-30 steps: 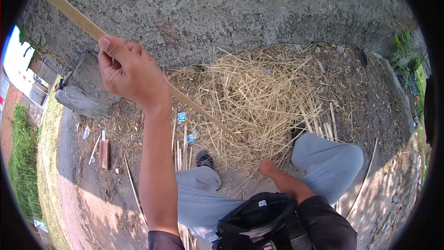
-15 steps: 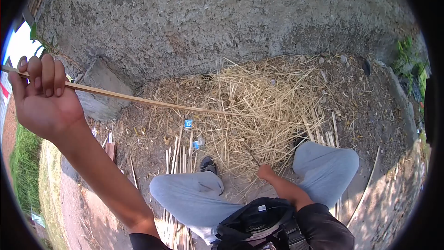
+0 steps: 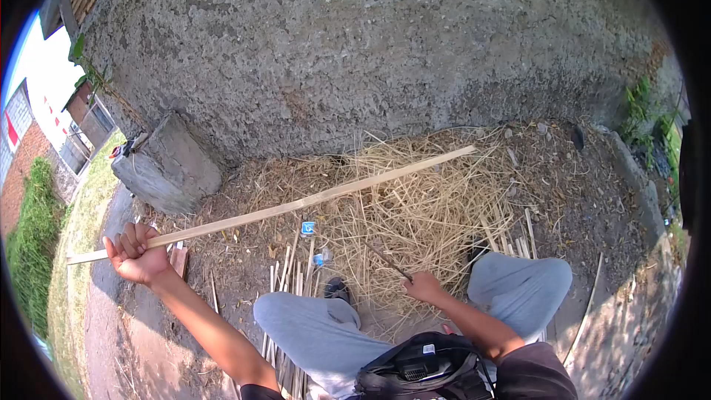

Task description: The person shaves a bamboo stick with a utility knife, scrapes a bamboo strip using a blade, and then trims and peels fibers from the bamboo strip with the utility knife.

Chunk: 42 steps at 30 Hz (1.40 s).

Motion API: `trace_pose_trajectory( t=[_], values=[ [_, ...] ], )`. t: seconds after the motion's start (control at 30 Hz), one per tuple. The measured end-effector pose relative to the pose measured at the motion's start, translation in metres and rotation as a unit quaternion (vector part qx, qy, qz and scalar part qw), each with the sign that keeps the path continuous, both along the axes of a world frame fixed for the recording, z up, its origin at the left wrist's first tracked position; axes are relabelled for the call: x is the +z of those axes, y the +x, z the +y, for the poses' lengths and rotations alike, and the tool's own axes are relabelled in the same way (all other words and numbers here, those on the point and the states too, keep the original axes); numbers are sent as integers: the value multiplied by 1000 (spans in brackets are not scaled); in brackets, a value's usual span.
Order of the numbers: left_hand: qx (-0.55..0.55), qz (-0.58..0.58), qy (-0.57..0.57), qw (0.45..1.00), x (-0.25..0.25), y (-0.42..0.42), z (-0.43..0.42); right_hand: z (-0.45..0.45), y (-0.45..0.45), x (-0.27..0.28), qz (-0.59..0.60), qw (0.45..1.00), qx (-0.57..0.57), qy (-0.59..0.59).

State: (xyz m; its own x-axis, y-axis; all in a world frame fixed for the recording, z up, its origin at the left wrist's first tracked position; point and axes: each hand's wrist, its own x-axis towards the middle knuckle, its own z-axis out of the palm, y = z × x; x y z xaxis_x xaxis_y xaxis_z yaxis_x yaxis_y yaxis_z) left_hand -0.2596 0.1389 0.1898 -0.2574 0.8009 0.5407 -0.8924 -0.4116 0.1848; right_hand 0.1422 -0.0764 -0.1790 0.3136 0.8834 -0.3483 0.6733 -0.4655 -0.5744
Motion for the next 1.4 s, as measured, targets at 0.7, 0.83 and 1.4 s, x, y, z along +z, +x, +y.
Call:
trace_pose_trajectory(
  t=[0.7, 0.83, 1.4],
  values=[
    [-134, -86, 165, 973, -61, -59, -10, -22, 5, -102, 9, 967, 117, -226],
    [-134, -69, 162, 975, -59, -47, -13, -48, -6, -132, -82, 985, 83, -129],
    [-132, -19, 176, 975, -70, -45, -21, -9, -17, -11, 129, 988, -71, -41]
  ],
)
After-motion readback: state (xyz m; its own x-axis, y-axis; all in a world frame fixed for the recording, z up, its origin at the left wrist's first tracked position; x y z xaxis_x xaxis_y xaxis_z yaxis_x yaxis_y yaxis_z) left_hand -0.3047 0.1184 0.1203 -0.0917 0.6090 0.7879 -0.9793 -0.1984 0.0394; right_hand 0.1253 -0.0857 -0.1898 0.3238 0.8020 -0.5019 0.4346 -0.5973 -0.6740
